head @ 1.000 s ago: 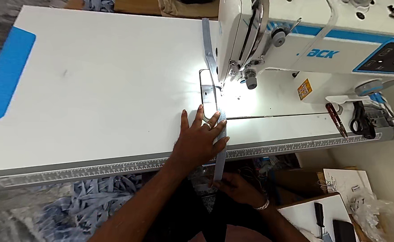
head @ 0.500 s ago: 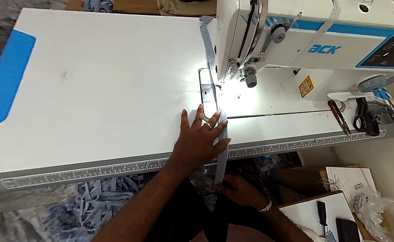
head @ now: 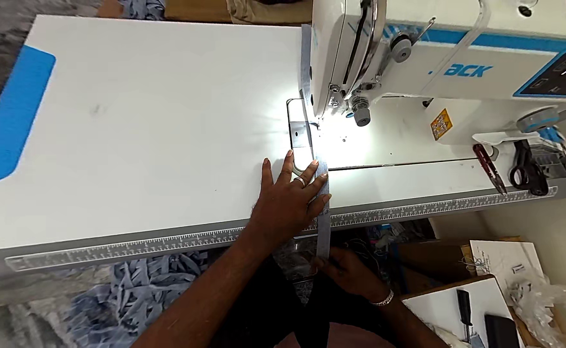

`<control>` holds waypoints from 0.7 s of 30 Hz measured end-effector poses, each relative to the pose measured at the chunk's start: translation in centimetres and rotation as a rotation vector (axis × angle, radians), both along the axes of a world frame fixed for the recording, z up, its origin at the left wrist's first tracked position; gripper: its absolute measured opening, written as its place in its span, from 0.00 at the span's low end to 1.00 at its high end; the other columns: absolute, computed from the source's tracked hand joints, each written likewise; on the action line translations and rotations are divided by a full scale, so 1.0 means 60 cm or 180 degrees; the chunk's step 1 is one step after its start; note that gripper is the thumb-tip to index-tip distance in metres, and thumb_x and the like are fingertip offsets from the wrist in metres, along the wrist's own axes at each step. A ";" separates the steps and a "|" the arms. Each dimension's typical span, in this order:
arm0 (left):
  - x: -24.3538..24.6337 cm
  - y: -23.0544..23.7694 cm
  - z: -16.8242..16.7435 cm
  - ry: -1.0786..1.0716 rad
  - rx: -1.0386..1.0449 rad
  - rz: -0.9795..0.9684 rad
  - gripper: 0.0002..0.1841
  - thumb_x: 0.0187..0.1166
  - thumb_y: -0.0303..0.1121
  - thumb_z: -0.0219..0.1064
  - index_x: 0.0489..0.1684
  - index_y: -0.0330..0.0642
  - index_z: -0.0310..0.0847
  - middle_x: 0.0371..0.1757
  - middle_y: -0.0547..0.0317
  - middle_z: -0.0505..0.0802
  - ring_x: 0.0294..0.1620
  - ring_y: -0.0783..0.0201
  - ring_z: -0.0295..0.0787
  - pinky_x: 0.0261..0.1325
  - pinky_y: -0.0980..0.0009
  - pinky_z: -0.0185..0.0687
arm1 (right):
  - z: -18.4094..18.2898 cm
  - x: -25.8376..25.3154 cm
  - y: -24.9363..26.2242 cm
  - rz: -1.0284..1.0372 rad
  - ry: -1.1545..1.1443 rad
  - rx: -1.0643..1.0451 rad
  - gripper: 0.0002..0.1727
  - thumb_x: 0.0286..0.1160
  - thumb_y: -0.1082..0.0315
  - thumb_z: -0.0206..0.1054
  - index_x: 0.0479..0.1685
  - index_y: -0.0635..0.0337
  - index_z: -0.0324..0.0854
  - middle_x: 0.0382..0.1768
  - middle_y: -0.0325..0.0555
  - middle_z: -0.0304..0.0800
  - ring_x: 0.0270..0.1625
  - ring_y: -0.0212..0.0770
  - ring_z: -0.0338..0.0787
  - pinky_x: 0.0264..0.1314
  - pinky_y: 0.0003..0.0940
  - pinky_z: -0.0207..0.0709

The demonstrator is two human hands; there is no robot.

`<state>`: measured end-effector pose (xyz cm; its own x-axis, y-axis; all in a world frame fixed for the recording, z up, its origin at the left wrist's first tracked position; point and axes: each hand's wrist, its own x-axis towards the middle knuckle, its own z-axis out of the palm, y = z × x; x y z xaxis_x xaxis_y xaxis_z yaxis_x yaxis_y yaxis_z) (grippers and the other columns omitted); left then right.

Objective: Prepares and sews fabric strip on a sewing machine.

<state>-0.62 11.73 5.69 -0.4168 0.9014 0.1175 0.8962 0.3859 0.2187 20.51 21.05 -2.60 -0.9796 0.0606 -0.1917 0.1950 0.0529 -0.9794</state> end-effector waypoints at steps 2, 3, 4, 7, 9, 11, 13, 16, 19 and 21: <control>0.000 0.000 0.001 -0.0057 0.0002 0.0034 0.34 0.88 0.67 0.37 0.84 0.69 0.74 0.90 0.71 0.72 0.96 0.37 0.46 0.85 0.19 0.29 | -0.001 0.000 0.000 0.0007 -0.0006 0.0004 0.14 0.89 0.63 0.59 0.46 0.61 0.88 0.40 0.36 0.93 0.38 0.23 0.87 0.44 0.22 0.81; -0.002 0.002 0.003 -0.0089 -0.0042 0.0075 0.36 0.86 0.71 0.36 0.85 0.68 0.73 0.90 0.70 0.71 0.96 0.37 0.45 0.85 0.19 0.29 | -0.001 0.000 0.000 0.0009 -0.0016 0.0015 0.14 0.89 0.62 0.59 0.46 0.61 0.88 0.40 0.36 0.93 0.38 0.23 0.87 0.45 0.22 0.81; -0.004 0.004 0.006 -0.0110 -0.0100 0.0121 0.39 0.83 0.74 0.36 0.87 0.67 0.72 0.91 0.70 0.71 0.96 0.37 0.44 0.84 0.17 0.28 | -0.002 0.000 0.001 0.0000 -0.0032 0.0014 0.15 0.89 0.61 0.59 0.46 0.61 0.88 0.40 0.36 0.93 0.38 0.23 0.87 0.45 0.22 0.81; -0.018 0.019 0.010 -0.0067 -0.0213 0.0256 0.41 0.82 0.75 0.36 0.89 0.67 0.68 0.91 0.70 0.70 0.96 0.35 0.42 0.79 0.13 0.24 | -0.007 0.001 0.000 0.0010 -0.0075 0.0006 0.15 0.89 0.61 0.60 0.46 0.60 0.89 0.40 0.37 0.94 0.39 0.25 0.88 0.45 0.24 0.82; -0.034 0.033 0.012 -0.0040 -0.0254 0.0331 0.39 0.83 0.73 0.35 0.89 0.69 0.67 0.92 0.71 0.70 0.96 0.35 0.42 0.78 0.11 0.24 | -0.008 0.000 -0.002 0.0069 -0.0118 0.0077 0.15 0.89 0.60 0.59 0.46 0.60 0.89 0.40 0.36 0.93 0.39 0.24 0.87 0.45 0.24 0.81; -0.052 0.049 0.014 -0.0059 -0.0299 0.0399 0.38 0.84 0.72 0.36 0.88 0.69 0.68 0.92 0.71 0.69 0.97 0.36 0.41 0.77 0.11 0.23 | -0.009 -0.002 -0.004 0.0128 -0.0129 0.0142 0.16 0.89 0.59 0.59 0.45 0.59 0.89 0.40 0.37 0.92 0.40 0.25 0.87 0.47 0.25 0.81; -0.071 0.066 0.016 -0.0071 -0.0337 0.0492 0.38 0.84 0.72 0.35 0.87 0.69 0.70 0.92 0.71 0.68 0.97 0.36 0.40 0.76 0.10 0.22 | -0.009 -0.001 -0.002 0.0213 -0.0197 0.0260 0.17 0.90 0.57 0.59 0.46 0.59 0.89 0.40 0.38 0.92 0.40 0.26 0.87 0.48 0.26 0.82; -0.095 0.088 0.019 -0.0081 -0.0351 0.0616 0.36 0.85 0.70 0.35 0.87 0.69 0.70 0.92 0.69 0.68 0.97 0.35 0.39 0.75 0.09 0.22 | 0.029 0.004 0.036 0.0734 -0.0610 0.0905 0.19 0.88 0.50 0.61 0.55 0.55 0.87 0.40 0.41 0.89 0.41 0.32 0.87 0.50 0.34 0.82; -0.111 0.099 0.028 -0.0121 -0.0402 0.0681 0.34 0.87 0.66 0.38 0.88 0.68 0.70 0.93 0.68 0.67 0.97 0.36 0.39 0.75 0.09 0.21 | 0.146 0.016 0.122 0.0568 -0.0752 0.1768 0.16 0.85 0.53 0.64 0.58 0.49 0.89 0.44 0.38 0.93 0.44 0.34 0.91 0.49 0.41 0.88; -0.114 0.109 0.029 -0.0141 -0.0394 0.0677 0.34 0.87 0.65 0.38 0.88 0.68 0.69 0.93 0.67 0.67 0.97 0.36 0.40 0.75 0.09 0.21 | 0.239 0.027 0.193 -0.0236 -0.0814 0.2241 0.15 0.88 0.57 0.61 0.60 0.50 0.88 0.44 0.38 0.94 0.43 0.36 0.92 0.47 0.44 0.88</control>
